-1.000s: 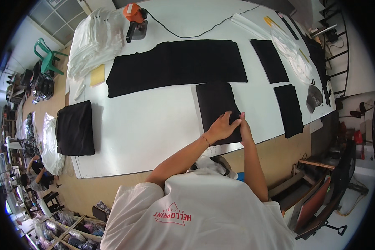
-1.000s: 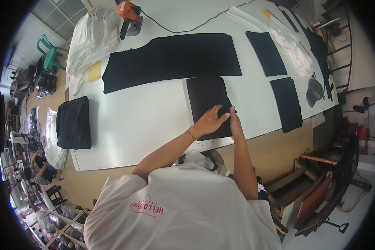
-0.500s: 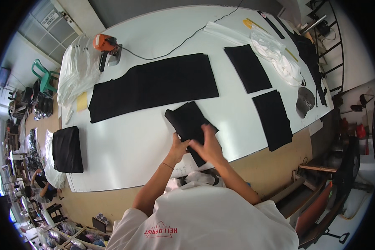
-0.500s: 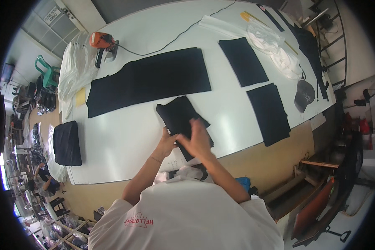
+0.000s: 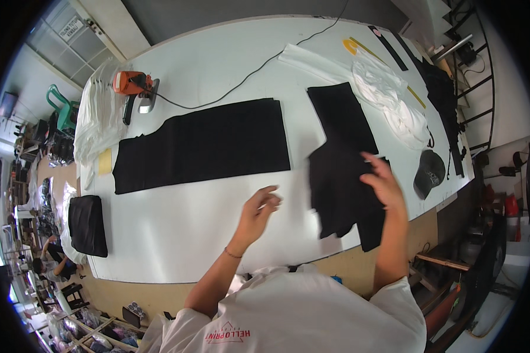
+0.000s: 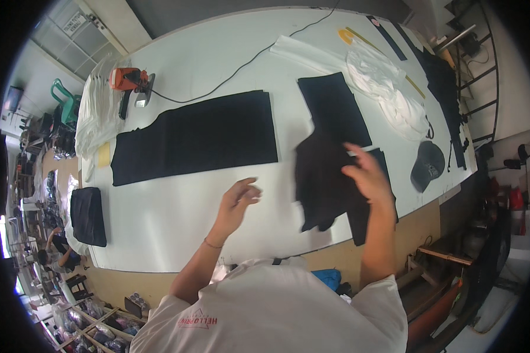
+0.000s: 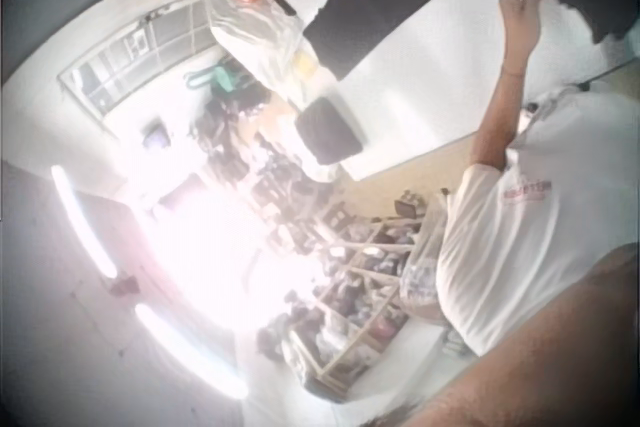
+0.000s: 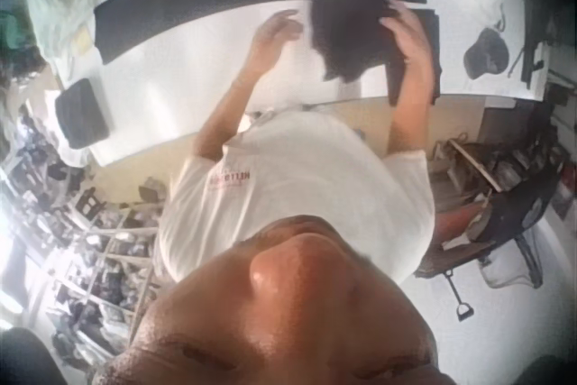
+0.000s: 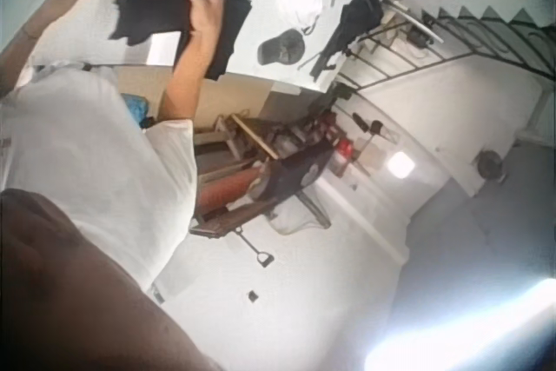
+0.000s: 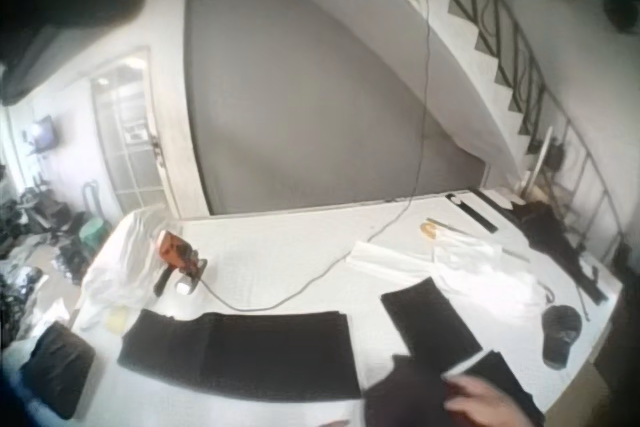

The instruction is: The person organizes and arranges black fabric garment pieces on a white work table, smoothing them out and stacking them.

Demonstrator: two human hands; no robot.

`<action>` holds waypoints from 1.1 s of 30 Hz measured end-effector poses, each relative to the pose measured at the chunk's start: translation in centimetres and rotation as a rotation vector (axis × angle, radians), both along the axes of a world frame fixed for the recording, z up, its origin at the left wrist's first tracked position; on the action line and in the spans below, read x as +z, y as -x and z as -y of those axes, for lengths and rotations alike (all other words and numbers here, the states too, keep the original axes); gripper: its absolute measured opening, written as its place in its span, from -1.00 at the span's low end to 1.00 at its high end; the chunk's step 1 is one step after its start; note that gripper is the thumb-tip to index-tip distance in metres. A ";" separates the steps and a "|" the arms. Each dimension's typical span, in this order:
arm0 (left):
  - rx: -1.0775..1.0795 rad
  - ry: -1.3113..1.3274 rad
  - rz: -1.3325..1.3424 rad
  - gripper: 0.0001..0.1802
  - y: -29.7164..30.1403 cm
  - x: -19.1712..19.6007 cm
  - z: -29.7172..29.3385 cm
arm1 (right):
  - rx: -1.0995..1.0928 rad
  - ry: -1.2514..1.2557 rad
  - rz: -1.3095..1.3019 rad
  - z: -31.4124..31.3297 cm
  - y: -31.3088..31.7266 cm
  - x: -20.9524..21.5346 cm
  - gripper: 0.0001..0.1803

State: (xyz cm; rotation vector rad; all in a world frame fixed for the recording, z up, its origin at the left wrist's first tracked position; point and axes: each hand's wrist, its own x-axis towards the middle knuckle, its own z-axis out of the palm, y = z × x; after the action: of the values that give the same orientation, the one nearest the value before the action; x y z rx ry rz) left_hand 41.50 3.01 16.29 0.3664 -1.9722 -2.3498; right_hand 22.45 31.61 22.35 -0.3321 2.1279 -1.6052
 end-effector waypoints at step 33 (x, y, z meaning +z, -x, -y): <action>1.056 0.513 0.947 -0.52 -10.5 -17.2 46.2 | -0.348 -0.461 0.145 20.1 -2.6 -22.4 -0.57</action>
State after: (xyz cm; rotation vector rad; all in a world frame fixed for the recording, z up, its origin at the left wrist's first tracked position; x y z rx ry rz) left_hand 51.96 -43.18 -0.91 2.0639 -1.7260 -0.9905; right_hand 25.04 11.50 -0.06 0.3086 2.4465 -1.1987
